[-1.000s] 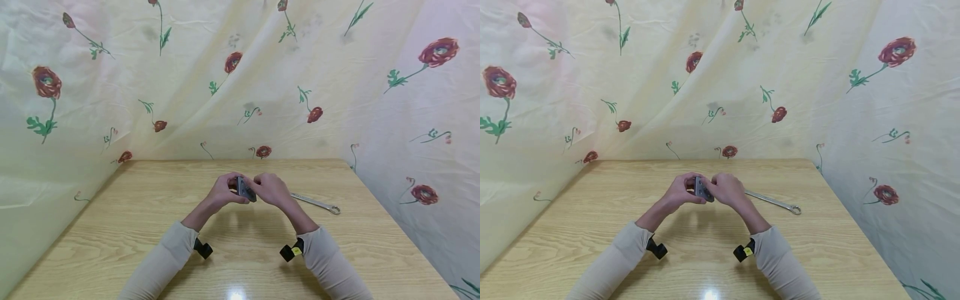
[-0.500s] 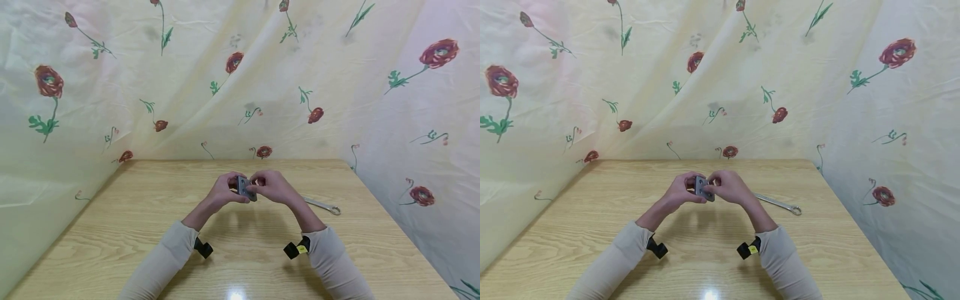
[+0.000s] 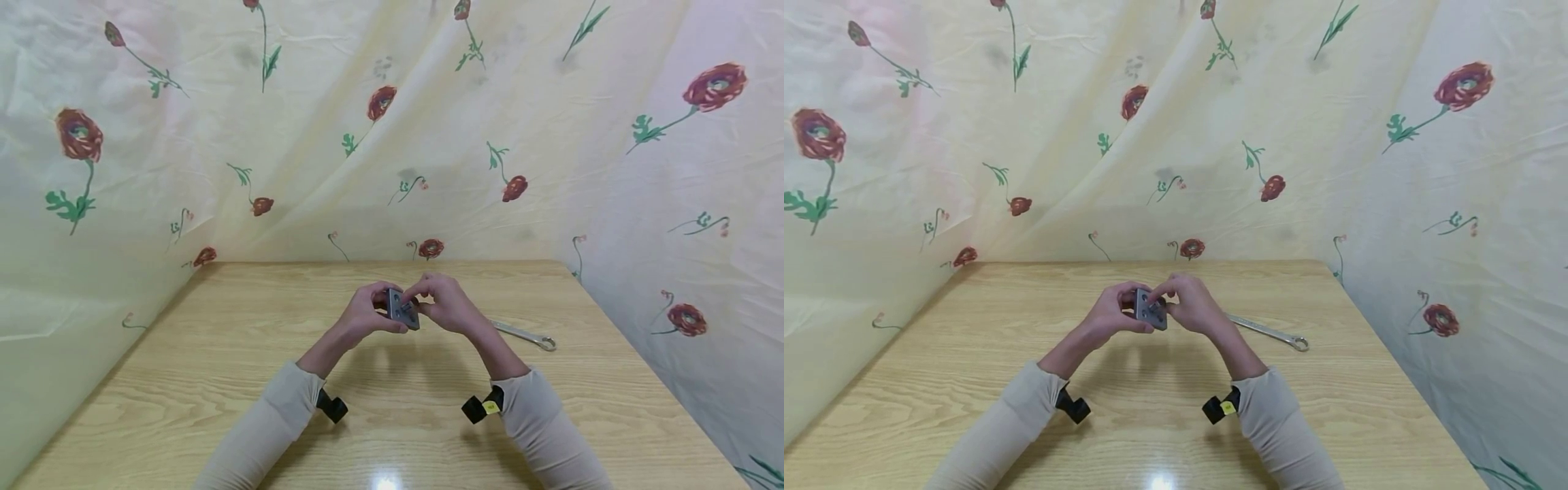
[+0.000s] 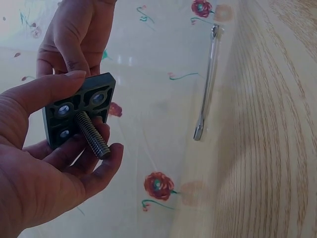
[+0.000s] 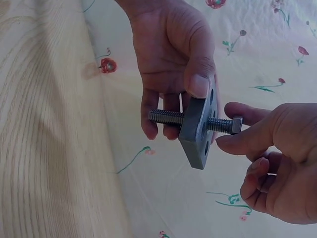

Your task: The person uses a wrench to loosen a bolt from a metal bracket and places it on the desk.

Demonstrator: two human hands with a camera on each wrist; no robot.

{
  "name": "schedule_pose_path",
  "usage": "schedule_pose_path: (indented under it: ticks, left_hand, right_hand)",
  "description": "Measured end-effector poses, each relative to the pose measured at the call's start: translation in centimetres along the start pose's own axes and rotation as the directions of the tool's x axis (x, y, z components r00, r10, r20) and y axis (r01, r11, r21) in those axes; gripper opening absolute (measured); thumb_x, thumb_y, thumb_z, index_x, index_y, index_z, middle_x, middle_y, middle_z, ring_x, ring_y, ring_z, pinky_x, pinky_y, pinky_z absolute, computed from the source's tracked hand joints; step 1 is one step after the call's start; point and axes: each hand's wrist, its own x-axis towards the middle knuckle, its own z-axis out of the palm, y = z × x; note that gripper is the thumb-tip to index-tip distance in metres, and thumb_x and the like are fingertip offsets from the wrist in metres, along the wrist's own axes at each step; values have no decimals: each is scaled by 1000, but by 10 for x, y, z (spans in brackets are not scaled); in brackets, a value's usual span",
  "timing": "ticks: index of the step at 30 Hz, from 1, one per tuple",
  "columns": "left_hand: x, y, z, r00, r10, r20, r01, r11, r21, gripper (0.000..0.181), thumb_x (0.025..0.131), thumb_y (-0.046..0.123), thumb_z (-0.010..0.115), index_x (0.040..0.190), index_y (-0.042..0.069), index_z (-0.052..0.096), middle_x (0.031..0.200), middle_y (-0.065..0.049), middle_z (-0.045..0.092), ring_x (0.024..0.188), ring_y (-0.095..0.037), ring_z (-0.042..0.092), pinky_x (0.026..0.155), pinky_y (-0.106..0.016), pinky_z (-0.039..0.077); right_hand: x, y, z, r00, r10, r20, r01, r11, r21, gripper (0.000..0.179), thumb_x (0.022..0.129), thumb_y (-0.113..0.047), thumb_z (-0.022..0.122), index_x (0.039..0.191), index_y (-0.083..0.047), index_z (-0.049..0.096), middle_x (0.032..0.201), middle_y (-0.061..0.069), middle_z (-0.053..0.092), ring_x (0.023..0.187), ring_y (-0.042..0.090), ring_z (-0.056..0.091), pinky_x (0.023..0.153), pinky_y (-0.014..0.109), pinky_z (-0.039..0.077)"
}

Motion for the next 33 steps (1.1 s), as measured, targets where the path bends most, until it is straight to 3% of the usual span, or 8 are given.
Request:
schedule_pose_path:
  ticks: [3,7,11,13,20,23,26,33]
  left_hand:
    - [1,0,0,1000,1,4,-1,1000,-3,61,73,0,84,129,3,59,115,-21,68,96,-17,64,85,-30,56]
    - [1,0,-1,1000,-1,1,1,1000,-2,65,72,-1,84,131,0,57,113,-20,69,94,-15,64,82,-28,55]
    - [1,0,-1,1000,-6,-1,6,1000,6,65,71,-1,85,131,1,57,112,-19,69,94,-16,63,82,-28,54]
    - [1,-1,-1,1000,-4,0,4,1000,9,64,72,0,85,130,2,58,112,-19,69,94,-17,63,83,-28,54]
    - [-1,-3,0,1000,1,-9,0,1000,17,62,72,1,85,128,4,59,112,-17,69,95,-16,63,83,-29,55]
    - [0,-4,0,1000,10,-9,-10,1000,11,60,73,1,85,127,4,60,111,-16,69,94,-16,63,82,-28,55]
    - [0,-4,0,1000,16,-5,-16,1000,8,59,72,0,85,126,5,61,109,-15,69,93,-16,62,81,-28,54]
    - [0,-3,1,1000,26,1,-26,1000,-2,58,72,-1,85,124,4,62,109,-16,69,92,-16,62,80,-27,55]
  right_hand:
    - [0,0,-1,1000,13,-1,-13,1000,5,30,84,13,67,97,-11,80,89,6,65,79,14,52,69,27,41]
    - [-1,-1,-5,997,76,34,-79,992,99,42,85,16,54,117,-6,72,87,7,54,74,17,42,65,28,35]
    - [-1,0,-9,981,184,62,-193,962,194,32,98,-3,52,128,-4,61,83,7,47,68,18,40,61,29,35]
    - [-1,1,-7,971,231,62,-239,956,173,28,104,-22,52,124,-4,61,82,6,50,67,18,44,61,31,39]
    - [-1,-1,4,919,390,47,-389,920,-41,64,100,-65,38,77,-12,66,62,0,50,53,14,41,51,28,33]
    - [-1,-4,9,904,425,47,-420,903,-91,68,98,-70,36,61,-16,54,53,-4,40,47,12,34,45,26,26]
    - [0,-6,14,902,431,33,-424,898,-120,67,99,-68,37,55,-17,45,50,-5,34,45,11,30,43,25,23]
    - [2,-8,19,913,408,0,-404,904,-137,62,102,-57,43,55,-16,47,50,-5,34,44,11,32,43,25,23]
